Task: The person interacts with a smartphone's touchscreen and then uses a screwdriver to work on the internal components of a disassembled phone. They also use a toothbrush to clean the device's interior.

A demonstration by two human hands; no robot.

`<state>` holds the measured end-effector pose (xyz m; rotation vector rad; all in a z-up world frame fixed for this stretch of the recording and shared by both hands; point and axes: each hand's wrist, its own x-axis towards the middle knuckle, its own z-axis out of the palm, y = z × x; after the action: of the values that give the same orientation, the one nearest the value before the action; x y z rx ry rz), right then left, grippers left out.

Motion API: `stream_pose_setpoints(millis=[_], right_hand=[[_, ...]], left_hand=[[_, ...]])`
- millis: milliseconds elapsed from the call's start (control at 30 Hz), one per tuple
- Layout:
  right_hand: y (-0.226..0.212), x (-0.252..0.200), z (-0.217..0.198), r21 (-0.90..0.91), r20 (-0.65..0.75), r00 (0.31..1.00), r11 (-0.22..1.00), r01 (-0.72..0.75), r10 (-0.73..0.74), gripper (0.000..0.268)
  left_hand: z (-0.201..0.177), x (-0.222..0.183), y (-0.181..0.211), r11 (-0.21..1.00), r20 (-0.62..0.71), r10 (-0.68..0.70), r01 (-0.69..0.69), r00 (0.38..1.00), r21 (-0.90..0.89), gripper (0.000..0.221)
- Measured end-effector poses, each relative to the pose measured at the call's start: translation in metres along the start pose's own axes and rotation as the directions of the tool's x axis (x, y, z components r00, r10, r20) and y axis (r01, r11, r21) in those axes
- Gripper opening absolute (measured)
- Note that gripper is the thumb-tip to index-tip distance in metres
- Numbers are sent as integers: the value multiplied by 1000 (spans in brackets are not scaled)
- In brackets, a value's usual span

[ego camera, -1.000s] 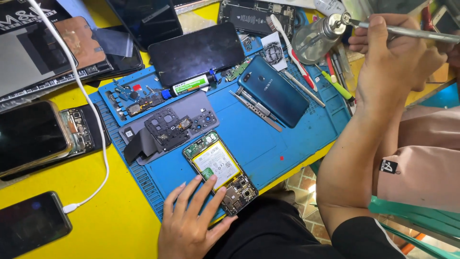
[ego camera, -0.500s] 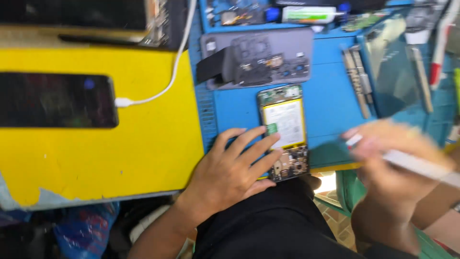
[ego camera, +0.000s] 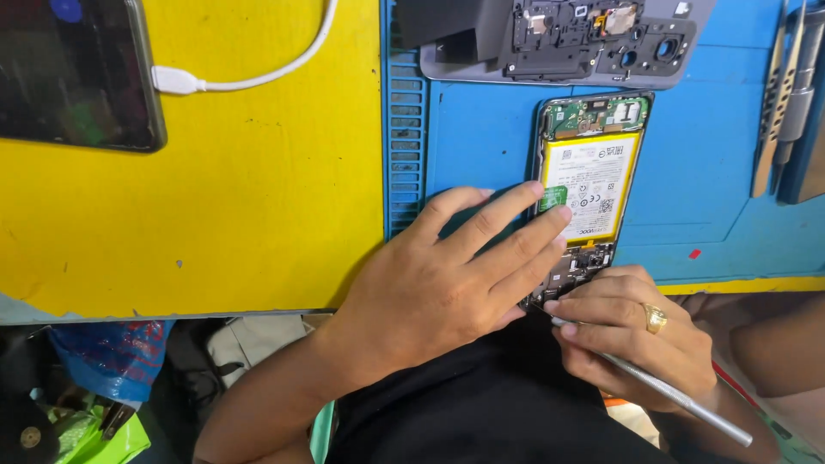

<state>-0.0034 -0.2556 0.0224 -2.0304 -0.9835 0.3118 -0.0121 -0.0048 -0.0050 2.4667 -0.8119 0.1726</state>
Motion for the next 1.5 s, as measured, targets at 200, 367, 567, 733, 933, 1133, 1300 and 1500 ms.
stream_pose_setpoints(millis=[200,367,567,733,933,1133,1300,1500], right_hand=[[5,0,3,-18,1,1000,1000,14,-14,15],[7,-6,4,-41,24,999,999,27,-26,18],[3,-7,1,-58,103,994,997,54,-48,20],[1,-7,1,-47,117,992,998,45,-39,20],[-3,-5,-1,-63,140,990,998,29,-20,20],[-6,-2,-1,-96,169,986,995,28,-11,18],[-10,1,-1,-89,167,986,996,24,-9,17],[-12,8,1,-95,140,990,995,30,-16,17]], left_hand=[[0,1,-2,1000,-25,-11,11,1000,-6,19],[2,1,-1,1000,-45,-23,22,999,-16,16],[2,2,-1,999,-78,-35,33,996,-28,18],[3,2,-1,999,-80,-31,29,996,-35,17],[4,2,-1,998,-91,-39,35,995,-52,17],[4,1,-1,998,-98,-41,35,994,-57,18],[5,2,-1,997,-113,-48,42,992,-58,18],[3,2,-1,998,-83,-40,36,996,-45,18]])
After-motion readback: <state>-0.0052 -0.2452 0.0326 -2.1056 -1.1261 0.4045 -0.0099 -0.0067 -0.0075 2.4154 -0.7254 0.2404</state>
